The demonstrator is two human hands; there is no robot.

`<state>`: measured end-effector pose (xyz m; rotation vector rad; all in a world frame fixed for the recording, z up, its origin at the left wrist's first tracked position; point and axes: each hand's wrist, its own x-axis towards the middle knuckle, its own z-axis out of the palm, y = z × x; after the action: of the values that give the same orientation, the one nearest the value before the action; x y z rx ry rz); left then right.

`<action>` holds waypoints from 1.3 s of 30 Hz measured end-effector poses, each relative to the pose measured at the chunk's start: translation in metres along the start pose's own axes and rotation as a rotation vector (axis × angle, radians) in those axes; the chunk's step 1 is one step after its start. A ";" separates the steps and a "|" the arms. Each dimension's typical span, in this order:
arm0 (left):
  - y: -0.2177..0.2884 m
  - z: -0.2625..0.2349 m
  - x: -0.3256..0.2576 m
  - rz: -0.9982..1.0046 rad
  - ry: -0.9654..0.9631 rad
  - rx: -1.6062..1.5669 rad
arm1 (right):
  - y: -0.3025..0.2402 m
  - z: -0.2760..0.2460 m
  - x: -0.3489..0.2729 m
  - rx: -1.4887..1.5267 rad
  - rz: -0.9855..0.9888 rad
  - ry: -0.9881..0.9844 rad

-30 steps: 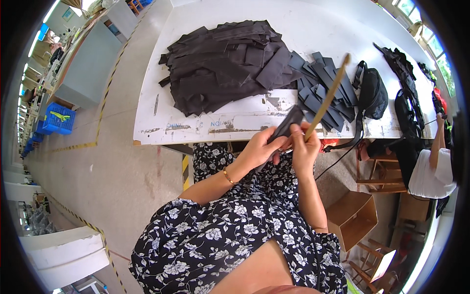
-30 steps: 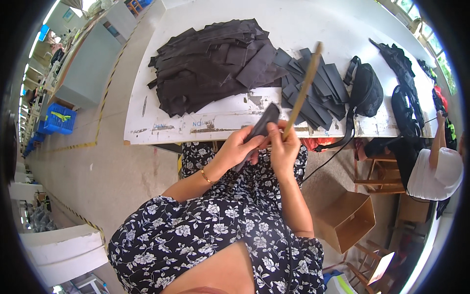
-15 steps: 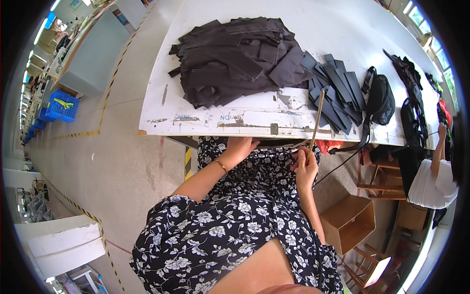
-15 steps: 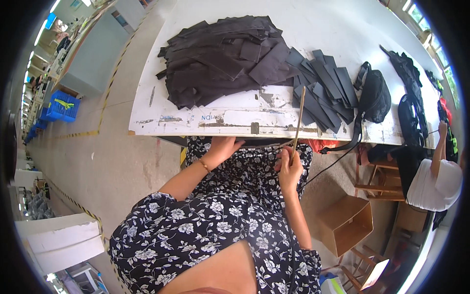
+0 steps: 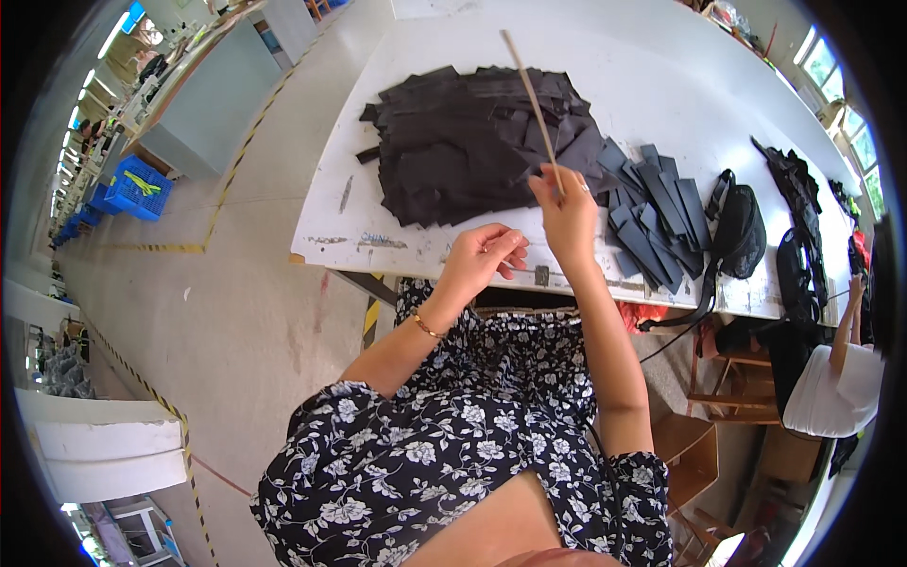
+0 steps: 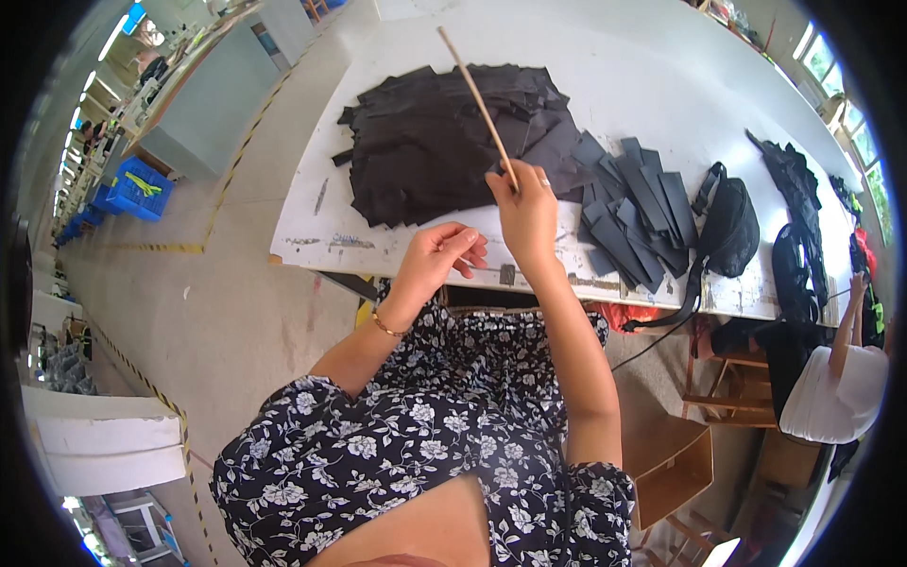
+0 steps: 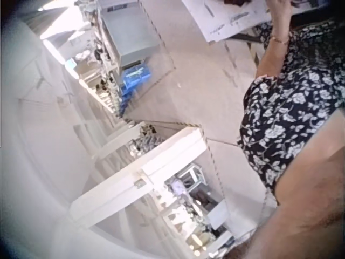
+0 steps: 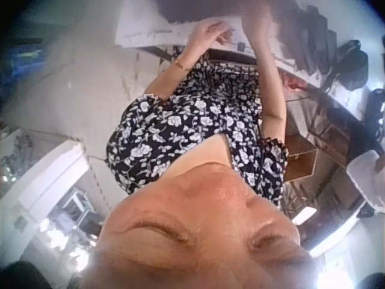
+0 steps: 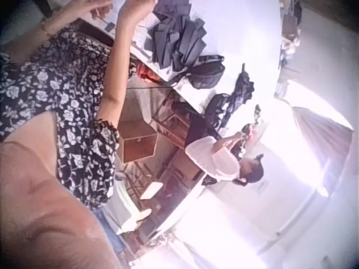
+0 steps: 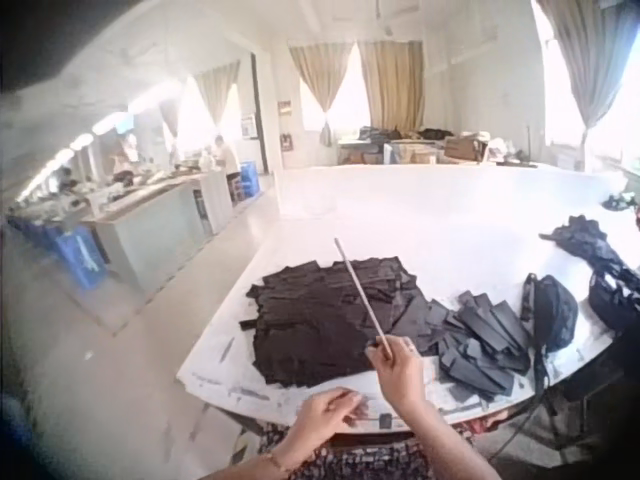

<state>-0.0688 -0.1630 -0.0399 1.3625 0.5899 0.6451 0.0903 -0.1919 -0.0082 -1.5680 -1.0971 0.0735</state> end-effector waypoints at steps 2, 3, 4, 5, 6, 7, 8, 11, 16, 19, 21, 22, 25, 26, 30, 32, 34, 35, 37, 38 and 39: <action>-0.004 0.004 0.010 -0.024 0.024 -0.155 | 0.018 0.025 0.027 -0.282 -0.043 0.070; -0.005 0.004 0.013 -0.030 0.020 -0.193 | 0.032 0.030 0.030 -0.286 -0.048 0.029; -0.007 0.003 0.015 -0.034 0.020 -0.234 | 0.044 0.031 0.034 -0.291 -0.056 -0.016; -0.009 0.002 0.017 -0.026 0.017 -0.247 | 0.057 0.029 0.040 -0.299 -0.062 -0.055; -0.008 -0.001 0.022 -0.047 0.041 -0.272 | 0.055 0.025 0.039 -0.221 0.002 -0.073; -0.007 -0.005 0.023 -0.064 0.084 -0.306 | 0.043 0.017 0.030 -0.140 0.060 -0.111; -0.007 -0.005 0.022 -0.095 0.114 -0.343 | 0.031 0.005 0.016 -0.069 0.132 -0.142; -0.012 0.001 0.034 -0.150 0.078 -0.489 | -0.003 -0.034 -0.018 -0.016 0.301 -0.269; -0.006 0.030 0.049 -0.183 0.053 -0.637 | 0.001 -0.083 -0.069 0.167 0.456 -0.236; 0.003 0.036 0.052 -0.155 0.160 -0.642 | -0.007 -0.110 -0.110 0.341 0.431 -0.146; 0.005 0.035 0.059 -0.153 0.190 -0.660 | -0.010 -0.136 -0.141 0.356 0.502 -0.249; 0.006 0.033 0.063 -0.151 0.203 -0.665 | -0.011 -0.144 -0.156 0.312 0.527 -0.301; 0.007 0.031 0.071 -0.135 0.196 -0.682 | -0.010 -0.156 -0.190 0.261 0.652 -0.346; 0.008 0.030 0.073 -0.130 0.195 -0.688 | -0.008 -0.156 -0.193 0.260 0.663 -0.354; 0.011 0.030 0.073 -0.123 0.174 -0.672 | -0.008 -0.156 -0.194 0.240 0.695 -0.368; 0.012 0.033 0.071 -0.125 0.148 -0.640 | -0.001 -0.153 -0.193 0.228 0.690 -0.360; 0.008 0.037 0.067 -0.091 0.111 -0.579 | 0.005 -0.148 -0.189 0.201 0.657 -0.364; 0.002 0.040 0.064 -0.056 0.087 -0.532 | 0.007 -0.145 -0.187 0.187 0.640 -0.367; 0.003 0.050 0.049 -0.012 0.037 -0.460 | 0.011 -0.135 -0.178 0.184 0.629 -0.341; -0.003 0.053 0.043 -0.009 0.045 -0.382 | 0.011 -0.130 -0.173 0.183 0.623 -0.327; -0.006 0.057 0.034 -0.026 0.022 -0.393 | 0.008 -0.122 -0.165 0.227 0.622 -0.302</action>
<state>-0.0041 -0.1781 -0.0397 0.9797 0.4681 0.7133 0.0743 -0.3909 -0.0557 -1.6674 -0.7523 0.8467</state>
